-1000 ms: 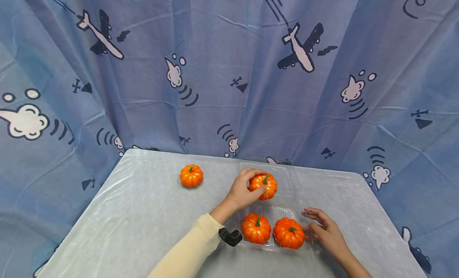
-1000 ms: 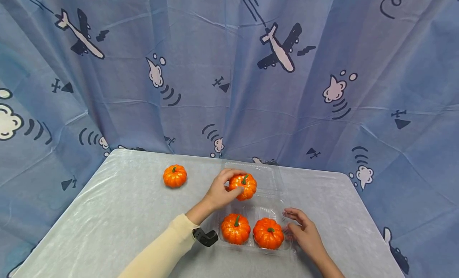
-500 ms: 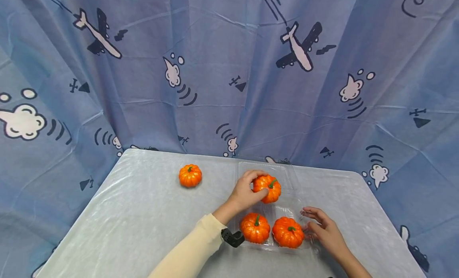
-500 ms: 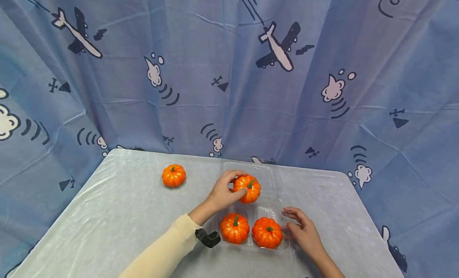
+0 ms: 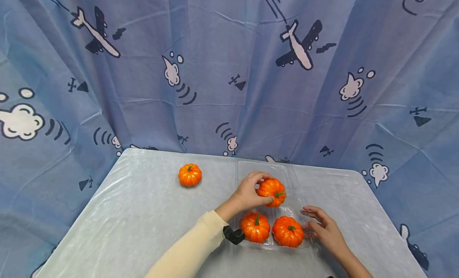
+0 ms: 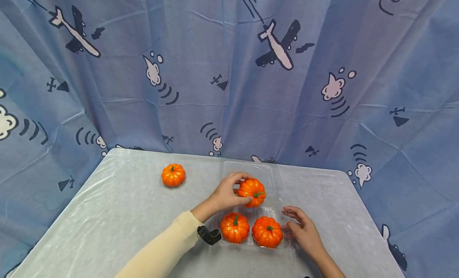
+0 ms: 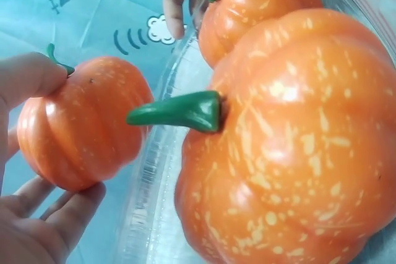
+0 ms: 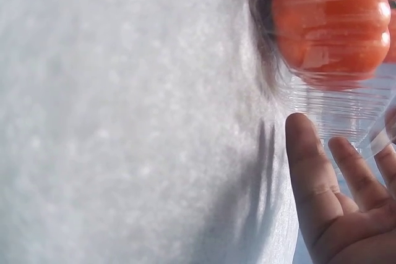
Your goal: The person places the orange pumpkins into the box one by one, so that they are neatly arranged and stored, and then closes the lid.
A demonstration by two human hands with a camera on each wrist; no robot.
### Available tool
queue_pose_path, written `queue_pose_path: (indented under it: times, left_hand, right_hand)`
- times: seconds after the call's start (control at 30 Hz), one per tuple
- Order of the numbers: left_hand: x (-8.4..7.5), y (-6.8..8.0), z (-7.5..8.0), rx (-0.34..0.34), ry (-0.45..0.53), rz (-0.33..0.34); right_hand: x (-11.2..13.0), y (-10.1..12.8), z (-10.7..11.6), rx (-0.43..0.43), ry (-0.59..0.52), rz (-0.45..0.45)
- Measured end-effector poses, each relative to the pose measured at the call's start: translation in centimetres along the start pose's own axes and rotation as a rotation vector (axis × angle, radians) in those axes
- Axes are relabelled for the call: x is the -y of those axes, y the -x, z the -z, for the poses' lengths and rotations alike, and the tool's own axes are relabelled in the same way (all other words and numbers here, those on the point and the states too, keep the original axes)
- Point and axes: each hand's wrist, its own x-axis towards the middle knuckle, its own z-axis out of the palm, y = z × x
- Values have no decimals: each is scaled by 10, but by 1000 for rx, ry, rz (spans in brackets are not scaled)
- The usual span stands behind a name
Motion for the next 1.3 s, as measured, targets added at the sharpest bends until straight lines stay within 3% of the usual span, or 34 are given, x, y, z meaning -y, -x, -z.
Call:
queue_pose_path:
  times: [0.3,0.73,1.3]
  left_hand:
    - [4,-5,-5,117,-48,-27]
    - [1,-9,-9,166,-164,-49]
    - [2,-10,-19,251,-218,-61]
  right_hand:
    - [-1,-1,0,12,-11,7]
    - [1,-3,2,9,-5,18]
    - [0,-1,2,23,-26,3]
